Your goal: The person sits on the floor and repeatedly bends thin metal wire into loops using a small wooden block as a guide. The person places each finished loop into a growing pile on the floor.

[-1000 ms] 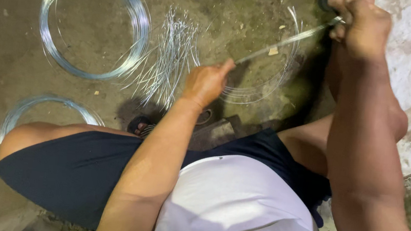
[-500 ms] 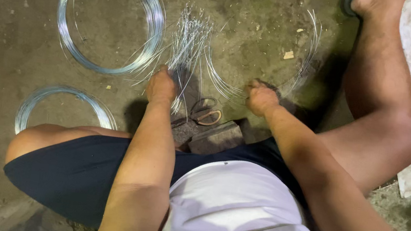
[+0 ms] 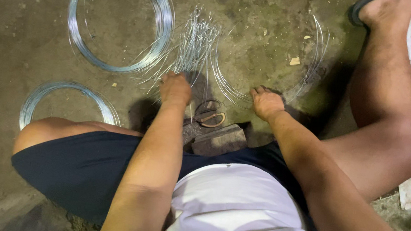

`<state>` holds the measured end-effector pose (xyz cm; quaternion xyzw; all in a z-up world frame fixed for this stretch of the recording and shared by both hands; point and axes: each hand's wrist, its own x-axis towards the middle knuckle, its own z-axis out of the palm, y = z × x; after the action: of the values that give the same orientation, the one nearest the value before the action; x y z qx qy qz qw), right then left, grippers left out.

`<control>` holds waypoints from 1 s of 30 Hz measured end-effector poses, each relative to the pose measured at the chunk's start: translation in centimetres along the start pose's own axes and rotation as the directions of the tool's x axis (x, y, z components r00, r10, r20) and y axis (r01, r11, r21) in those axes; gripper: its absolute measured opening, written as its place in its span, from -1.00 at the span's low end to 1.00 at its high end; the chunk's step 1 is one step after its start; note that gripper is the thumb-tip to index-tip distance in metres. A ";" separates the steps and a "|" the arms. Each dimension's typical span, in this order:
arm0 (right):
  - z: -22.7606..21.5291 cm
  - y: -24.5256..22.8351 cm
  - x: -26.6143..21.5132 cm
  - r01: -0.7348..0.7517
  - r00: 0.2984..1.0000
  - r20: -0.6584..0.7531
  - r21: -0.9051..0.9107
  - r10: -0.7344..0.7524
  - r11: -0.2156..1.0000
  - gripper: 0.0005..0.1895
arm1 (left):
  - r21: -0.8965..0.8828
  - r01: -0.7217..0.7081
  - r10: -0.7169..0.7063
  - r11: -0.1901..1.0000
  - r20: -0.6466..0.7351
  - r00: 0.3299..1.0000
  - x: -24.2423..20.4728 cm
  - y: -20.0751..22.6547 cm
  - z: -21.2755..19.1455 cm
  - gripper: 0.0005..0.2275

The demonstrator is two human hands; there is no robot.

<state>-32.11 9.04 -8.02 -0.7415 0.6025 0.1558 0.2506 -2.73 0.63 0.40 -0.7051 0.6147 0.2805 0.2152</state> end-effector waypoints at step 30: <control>-14.8 -3.1 -10.3 0.289 0.862 -0.484 0.222 -0.152 0.931 -0.90 | -0.948 -0.259 -0.156 -0.184 -0.232 0.960 3.9 9.3 3.7 -0.80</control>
<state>-32.48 9.56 10.28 -0.7773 0.5708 -0.1432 0.2224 -12.10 -1.32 -4.61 -0.6180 0.2264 0.5612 -0.5019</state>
